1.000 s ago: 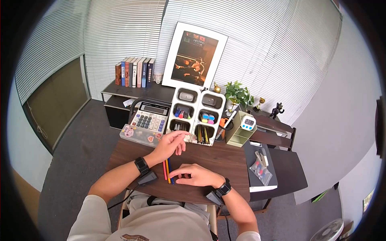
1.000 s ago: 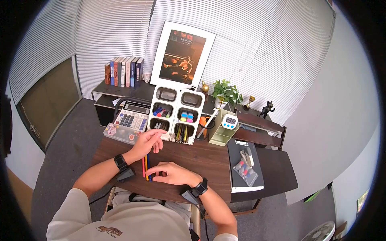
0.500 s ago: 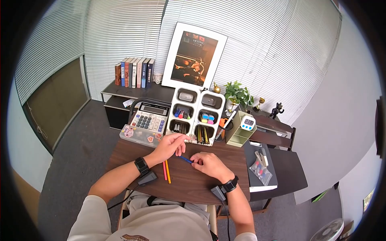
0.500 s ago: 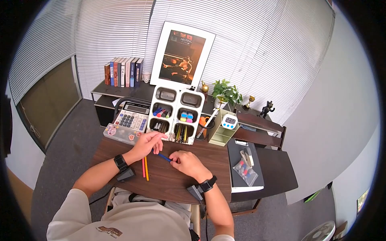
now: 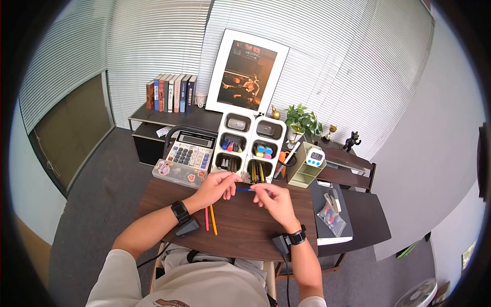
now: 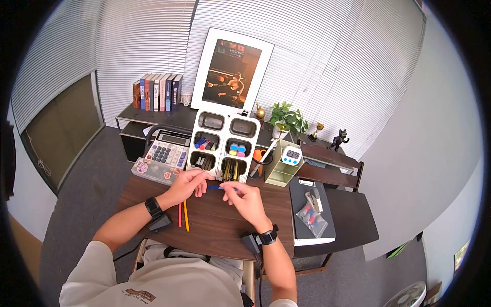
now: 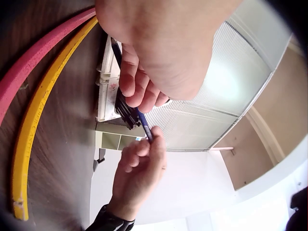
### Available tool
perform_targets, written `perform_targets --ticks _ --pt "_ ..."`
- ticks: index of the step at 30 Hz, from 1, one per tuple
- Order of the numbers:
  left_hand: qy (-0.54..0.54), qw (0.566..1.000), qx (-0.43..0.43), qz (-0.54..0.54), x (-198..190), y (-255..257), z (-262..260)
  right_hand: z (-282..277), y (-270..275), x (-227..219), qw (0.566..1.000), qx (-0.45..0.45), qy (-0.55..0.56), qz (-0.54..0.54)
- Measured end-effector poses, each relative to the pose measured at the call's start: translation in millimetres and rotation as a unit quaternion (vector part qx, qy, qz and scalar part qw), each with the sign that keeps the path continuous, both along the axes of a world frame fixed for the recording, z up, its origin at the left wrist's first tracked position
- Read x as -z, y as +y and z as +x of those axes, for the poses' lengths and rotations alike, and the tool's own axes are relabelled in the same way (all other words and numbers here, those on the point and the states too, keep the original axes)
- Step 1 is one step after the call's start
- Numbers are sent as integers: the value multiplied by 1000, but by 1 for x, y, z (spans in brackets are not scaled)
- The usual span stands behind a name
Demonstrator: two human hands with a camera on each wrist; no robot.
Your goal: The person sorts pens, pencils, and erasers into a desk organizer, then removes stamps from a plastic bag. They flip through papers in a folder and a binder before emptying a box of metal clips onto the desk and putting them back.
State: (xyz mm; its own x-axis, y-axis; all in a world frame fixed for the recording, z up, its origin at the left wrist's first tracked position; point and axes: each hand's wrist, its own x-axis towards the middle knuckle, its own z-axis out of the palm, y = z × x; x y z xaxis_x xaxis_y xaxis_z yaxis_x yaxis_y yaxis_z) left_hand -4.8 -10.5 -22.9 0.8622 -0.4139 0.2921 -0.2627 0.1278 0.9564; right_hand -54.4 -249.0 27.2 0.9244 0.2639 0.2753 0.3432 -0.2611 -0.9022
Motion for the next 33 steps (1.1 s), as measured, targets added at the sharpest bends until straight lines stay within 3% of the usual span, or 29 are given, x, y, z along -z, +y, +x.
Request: perform_targets --ticks 2,4,8,22,33 --pt "-1 1000 -3 3 0 0 0 0 -7 -1 1000 8 5 28" --pt "-3 1000 1 2 1 0 0 1 -16 0 990 -17 -22 141" --pt "8 1000 12 8 -3 0 -2 3 -23 6 960 -86 -123 235" --pt "17 996 72 46 -1 -5 -3 0 -18 4 978 -35 -137 152" --pt "25 996 73 34 -2 -6 -5 9 -9 7 996 -6 -19 82"
